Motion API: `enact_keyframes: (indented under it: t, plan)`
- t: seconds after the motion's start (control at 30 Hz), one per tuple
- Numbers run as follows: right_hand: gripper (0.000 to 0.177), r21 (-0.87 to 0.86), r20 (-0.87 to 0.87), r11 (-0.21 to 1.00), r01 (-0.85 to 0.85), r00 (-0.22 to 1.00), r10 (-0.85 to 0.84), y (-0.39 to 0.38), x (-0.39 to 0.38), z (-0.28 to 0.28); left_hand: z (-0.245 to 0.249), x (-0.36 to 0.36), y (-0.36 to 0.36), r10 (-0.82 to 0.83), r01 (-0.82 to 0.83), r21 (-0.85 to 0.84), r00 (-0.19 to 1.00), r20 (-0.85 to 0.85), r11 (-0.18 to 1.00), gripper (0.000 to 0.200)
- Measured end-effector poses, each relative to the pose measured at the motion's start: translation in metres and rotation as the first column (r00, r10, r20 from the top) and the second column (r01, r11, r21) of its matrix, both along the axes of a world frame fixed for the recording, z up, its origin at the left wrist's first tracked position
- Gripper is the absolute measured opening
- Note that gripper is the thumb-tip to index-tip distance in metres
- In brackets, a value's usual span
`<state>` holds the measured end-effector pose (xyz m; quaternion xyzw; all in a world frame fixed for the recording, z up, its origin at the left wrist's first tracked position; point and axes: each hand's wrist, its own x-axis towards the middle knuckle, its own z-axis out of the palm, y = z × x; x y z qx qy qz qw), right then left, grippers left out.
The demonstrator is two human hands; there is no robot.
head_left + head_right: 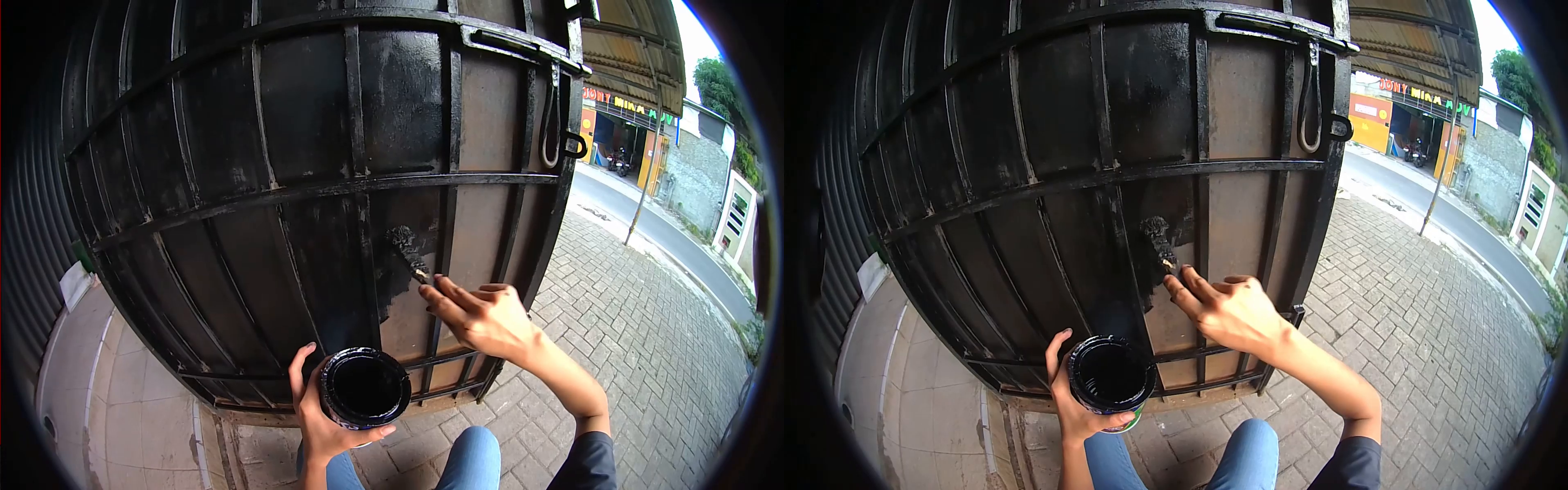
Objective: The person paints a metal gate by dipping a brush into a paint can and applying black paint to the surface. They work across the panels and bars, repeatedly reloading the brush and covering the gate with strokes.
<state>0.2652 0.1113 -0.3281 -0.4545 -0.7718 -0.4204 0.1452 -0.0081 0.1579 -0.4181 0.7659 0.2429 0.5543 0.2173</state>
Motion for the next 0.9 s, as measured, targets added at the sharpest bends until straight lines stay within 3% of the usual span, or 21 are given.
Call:
enact_keyframes:
  t: [0.1, 0.2, 0.27, 0.37, 0.43, 0.47, 0.53, 0.6, 0.67, 0.73, 0.8, 0.87, 0.9]
  plan:
    - [0.063, 0.114, -0.109, 0.992, 0.047, 0.993, -0.035, -0.005, -0.001, 0.023, 0.000, 0.000, 0.002, 0.008, -0.009, 0.009, 1.000, 0.013, 1.000, 0.086]
    - [0.061, 0.103, 0.033, 0.990, 0.093, 0.995, -0.097, 0.009, 0.003, 0.002, 0.000, 0.001, 0.001, -0.002, 0.003, -0.020, 0.999, 0.037, 1.000, 0.086]
    - [0.054, -0.112, 0.081, 0.990, 0.085, 0.994, -0.076, 0.001, -0.002, -0.014, -0.002, -0.001, 0.001, -0.004, 0.004, -0.008, 1.000, 0.018, 1.000, 0.086]
    - [0.052, -0.235, 0.122, 0.967, 0.102, 0.990, -0.075, -0.009, 0.005, -0.026, 0.000, 0.001, -0.002, -0.017, 0.021, -0.066, 0.998, 0.064, 0.998, 0.086]
    - [0.051, -0.273, 0.141, 0.957, 0.102, 0.988, -0.065, -0.024, 0.005, -0.004, 0.001, 0.000, -0.001, -0.011, 0.012, -0.041, 0.999, 0.033, 0.999, 0.086]
    - [0.050, -0.245, 0.129, 0.957, 0.153, 0.984, -0.125, -0.033, 0.002, 0.015, 0.001, 0.000, -0.001, -0.005, 0.006, -0.029, 1.000, 0.018, 1.000, 0.086]
    - [0.052, 0.022, -0.009, 0.994, 0.103, 0.995, -0.103, -0.028, 0.012, 0.030, 0.003, 0.002, 0.000, -0.013, 0.013, -0.023, 1.000, 0.022, 1.000, 0.086]
    - [0.053, 0.072, -0.095, 0.986, 0.150, 0.985, -0.143, -0.017, 0.013, 0.032, 0.003, 0.003, -0.003, -0.021, 0.022, -0.028, 0.999, 0.024, 0.999, 0.085]
    - [0.053, -0.014, 0.028, 0.974, 0.225, 0.974, -0.225, -0.011, 0.007, 0.005, 0.005, 0.006, -0.005, -0.039, 0.040, -0.028, 0.999, 0.035, 0.999, 0.084]
    - [0.053, -0.091, -0.034, 0.974, 0.206, 0.977, -0.209, -0.006, 0.002, -0.024, 0.002, 0.003, -0.004, -0.019, 0.019, 0.012, 1.000, 0.004, 1.000, 0.083]
    - [0.049, -0.058, -0.162, 0.993, 0.099, 0.981, -0.107, -0.009, -0.006, -0.032, 0.001, 0.002, -0.005, -0.016, 0.016, 0.016, 1.000, 0.012, 1.000, 0.083]
    - [0.049, 0.119, -0.285, 0.992, -0.051, 0.955, 0.083, -0.009, -0.017, -0.023, 0.003, 0.004, -0.006, -0.041, 0.042, -0.015, 0.998, 0.054, 0.999, 0.083]
    - [0.048, 0.194, -0.291, 0.981, -0.029, 0.953, 0.086, -0.007, -0.021, -0.015, 0.004, 0.004, -0.007, -0.027, 0.027, 0.005, 1.000, 0.012, 1.000, 0.084]
